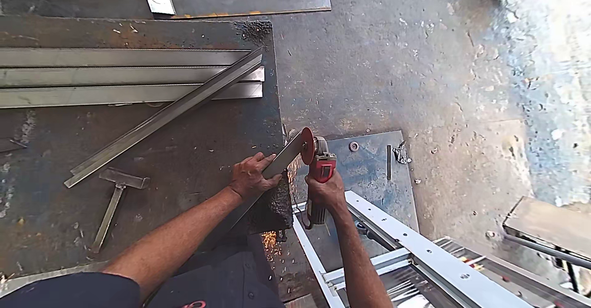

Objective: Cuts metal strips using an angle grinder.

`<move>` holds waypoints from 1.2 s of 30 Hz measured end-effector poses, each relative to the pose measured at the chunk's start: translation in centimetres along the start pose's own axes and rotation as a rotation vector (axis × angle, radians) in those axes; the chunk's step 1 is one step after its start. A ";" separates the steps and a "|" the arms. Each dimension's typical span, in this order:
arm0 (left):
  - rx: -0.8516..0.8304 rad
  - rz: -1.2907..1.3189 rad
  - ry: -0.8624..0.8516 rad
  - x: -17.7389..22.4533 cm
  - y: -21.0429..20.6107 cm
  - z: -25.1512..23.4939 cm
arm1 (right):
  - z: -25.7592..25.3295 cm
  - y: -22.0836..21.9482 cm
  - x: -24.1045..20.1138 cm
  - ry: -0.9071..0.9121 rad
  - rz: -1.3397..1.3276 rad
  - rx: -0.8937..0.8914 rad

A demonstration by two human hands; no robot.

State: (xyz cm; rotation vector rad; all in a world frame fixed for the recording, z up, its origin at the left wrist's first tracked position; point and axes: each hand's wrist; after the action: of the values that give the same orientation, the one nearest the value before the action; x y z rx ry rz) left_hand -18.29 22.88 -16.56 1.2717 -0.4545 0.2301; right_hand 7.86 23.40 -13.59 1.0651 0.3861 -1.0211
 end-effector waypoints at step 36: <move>-0.049 0.023 0.012 0.0 0.3 -0.1 | 6.2 0.6 0.8 -0.091 -0.241 0.159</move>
State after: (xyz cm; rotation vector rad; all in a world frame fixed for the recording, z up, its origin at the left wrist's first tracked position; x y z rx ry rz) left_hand -18.40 23.04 -16.26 1.2174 -0.4622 0.2439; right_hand 7.55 17.74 -10.85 1.1280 0.3697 -1.3285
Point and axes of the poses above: each hand's wrist, its own z-axis away from the middle knuckle, its own y-axis out of the back of the hand, x = y × z, and after that the axes turned 10 degrees about -z, right-handed
